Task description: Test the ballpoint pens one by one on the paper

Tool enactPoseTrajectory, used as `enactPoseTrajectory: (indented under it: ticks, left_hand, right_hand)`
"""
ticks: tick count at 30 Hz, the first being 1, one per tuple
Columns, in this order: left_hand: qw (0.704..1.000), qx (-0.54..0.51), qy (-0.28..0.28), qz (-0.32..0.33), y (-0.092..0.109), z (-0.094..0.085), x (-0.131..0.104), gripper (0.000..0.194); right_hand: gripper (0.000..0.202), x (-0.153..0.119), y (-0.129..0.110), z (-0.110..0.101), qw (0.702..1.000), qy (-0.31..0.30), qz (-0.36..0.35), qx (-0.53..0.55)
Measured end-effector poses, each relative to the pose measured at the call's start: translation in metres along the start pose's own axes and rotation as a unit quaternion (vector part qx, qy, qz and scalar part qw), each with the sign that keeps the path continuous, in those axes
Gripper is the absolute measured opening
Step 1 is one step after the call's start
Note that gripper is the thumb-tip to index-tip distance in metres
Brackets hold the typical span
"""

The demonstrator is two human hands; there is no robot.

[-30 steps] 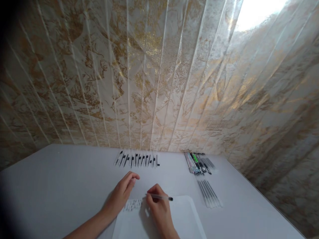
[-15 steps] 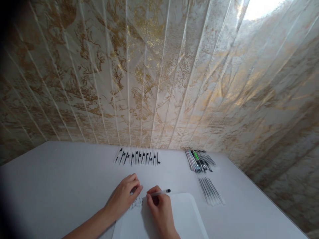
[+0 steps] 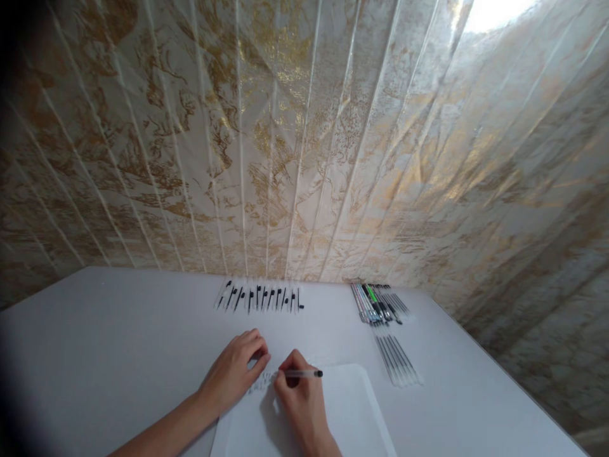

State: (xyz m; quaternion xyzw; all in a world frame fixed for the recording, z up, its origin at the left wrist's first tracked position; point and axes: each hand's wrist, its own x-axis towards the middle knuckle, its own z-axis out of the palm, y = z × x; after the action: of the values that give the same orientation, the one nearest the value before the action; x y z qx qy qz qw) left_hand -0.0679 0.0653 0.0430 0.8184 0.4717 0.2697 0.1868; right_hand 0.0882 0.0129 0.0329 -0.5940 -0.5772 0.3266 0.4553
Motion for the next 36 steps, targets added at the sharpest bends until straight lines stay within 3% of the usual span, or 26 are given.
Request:
enactPoseTrajectory:
  ticks: [36]
  left_hand:
    - [0.999,-0.051,0.013,0.008,-0.0002,0.0008,-0.0017,0.015]
  right_hand:
    - [0.013,-0.0021,0.0036,-0.0005,1.0,-0.015,0.007,-0.01]
